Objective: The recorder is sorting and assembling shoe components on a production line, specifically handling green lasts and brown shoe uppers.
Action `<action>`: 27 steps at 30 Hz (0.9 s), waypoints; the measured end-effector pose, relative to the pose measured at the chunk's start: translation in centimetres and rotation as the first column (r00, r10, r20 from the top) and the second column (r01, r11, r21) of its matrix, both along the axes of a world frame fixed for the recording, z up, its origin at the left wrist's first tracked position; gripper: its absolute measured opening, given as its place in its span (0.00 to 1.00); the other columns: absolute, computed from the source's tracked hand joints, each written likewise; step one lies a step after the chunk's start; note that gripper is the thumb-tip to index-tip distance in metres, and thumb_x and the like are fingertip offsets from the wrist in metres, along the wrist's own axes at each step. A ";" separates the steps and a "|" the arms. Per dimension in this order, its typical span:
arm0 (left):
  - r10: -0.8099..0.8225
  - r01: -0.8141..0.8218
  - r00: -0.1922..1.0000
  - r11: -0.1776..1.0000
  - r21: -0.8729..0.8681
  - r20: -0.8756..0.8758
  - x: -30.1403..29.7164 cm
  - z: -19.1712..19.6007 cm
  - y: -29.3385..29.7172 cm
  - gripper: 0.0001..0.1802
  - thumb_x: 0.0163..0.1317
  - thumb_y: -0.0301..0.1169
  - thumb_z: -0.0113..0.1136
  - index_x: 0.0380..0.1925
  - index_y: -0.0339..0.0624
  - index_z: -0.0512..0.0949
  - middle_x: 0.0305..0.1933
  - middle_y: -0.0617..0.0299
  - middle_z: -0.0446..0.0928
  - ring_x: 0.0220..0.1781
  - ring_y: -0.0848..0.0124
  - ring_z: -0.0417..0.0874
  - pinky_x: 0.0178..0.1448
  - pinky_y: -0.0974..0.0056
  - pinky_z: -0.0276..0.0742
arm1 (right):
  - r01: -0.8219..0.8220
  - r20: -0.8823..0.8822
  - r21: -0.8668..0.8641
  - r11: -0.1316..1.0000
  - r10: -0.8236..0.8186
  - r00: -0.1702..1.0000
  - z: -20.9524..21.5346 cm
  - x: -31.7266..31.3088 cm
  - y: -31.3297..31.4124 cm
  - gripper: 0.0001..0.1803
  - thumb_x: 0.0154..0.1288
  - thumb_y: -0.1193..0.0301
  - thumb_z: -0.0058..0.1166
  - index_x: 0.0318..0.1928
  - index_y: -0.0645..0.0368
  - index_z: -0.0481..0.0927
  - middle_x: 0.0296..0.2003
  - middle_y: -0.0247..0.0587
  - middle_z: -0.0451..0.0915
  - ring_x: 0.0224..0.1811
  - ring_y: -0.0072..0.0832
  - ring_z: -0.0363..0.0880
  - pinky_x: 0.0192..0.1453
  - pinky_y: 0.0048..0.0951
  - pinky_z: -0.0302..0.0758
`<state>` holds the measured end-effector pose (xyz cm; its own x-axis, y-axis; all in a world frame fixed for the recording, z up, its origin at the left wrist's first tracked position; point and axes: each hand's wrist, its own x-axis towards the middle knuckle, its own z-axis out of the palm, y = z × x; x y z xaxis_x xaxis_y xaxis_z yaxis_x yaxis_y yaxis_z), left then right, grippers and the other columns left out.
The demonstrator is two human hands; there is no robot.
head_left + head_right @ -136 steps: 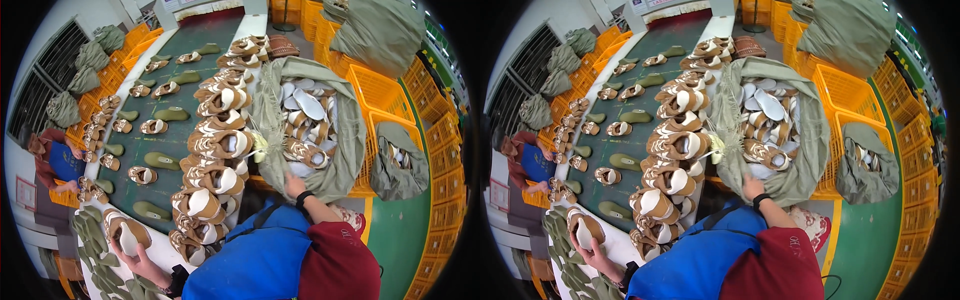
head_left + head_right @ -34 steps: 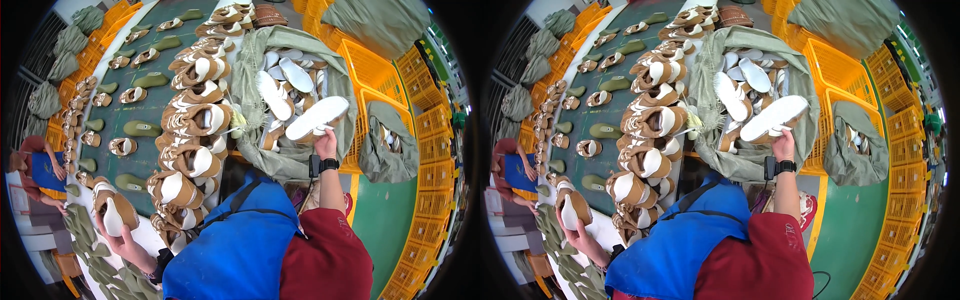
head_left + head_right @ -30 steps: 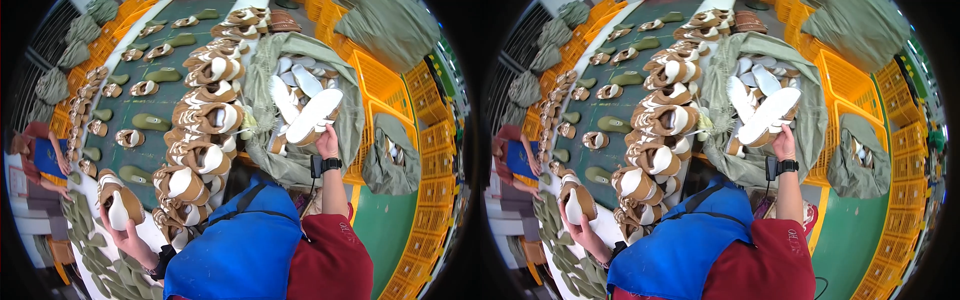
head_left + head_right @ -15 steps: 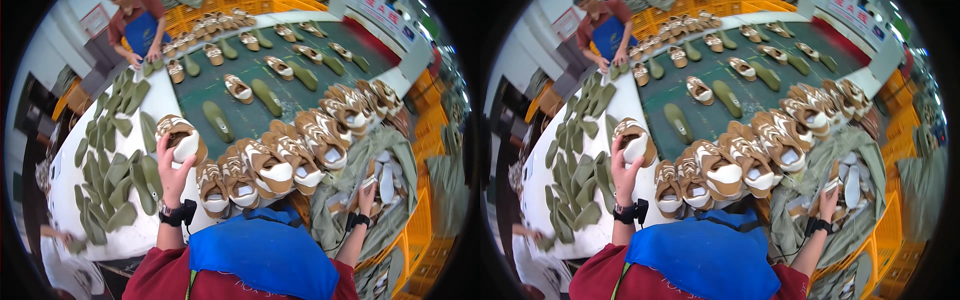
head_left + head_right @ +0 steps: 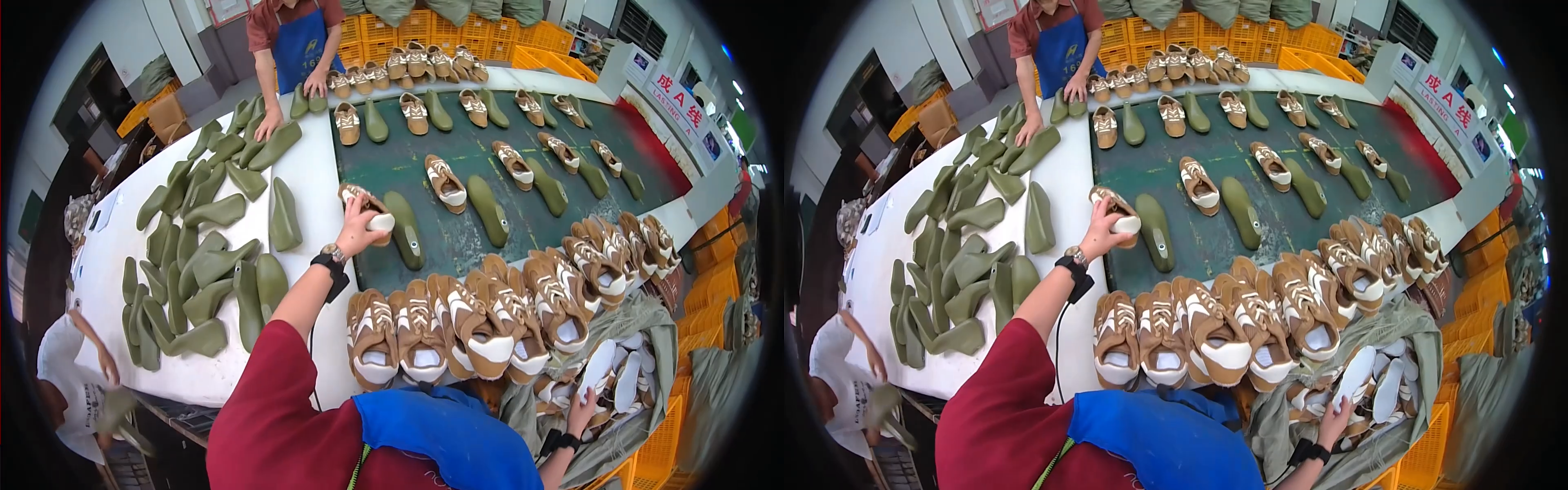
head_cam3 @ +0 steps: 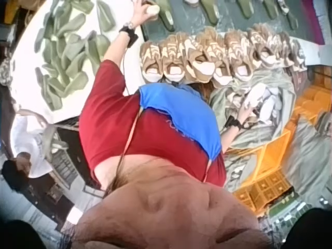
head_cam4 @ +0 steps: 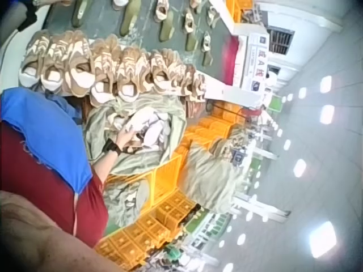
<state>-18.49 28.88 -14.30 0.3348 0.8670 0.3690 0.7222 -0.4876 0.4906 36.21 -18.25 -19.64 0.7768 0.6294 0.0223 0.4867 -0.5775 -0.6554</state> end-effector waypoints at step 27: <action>-0.461 0.643 0.741 0.695 -0.321 0.488 5.5 19.6 -22.0 0.22 0.55 0.26 0.50 0.50 0.26 0.68 0.52 0.48 0.72 0.57 0.60 0.71 0.65 0.58 0.60 | 0.409 -0.137 0.025 0.912 -0.402 0.905 -5.1 -9.3 -6.3 0.35 0.52 0.63 0.58 0.60 0.62 0.62 0.54 0.56 0.67 0.57 0.49 0.65 0.59 0.41 0.64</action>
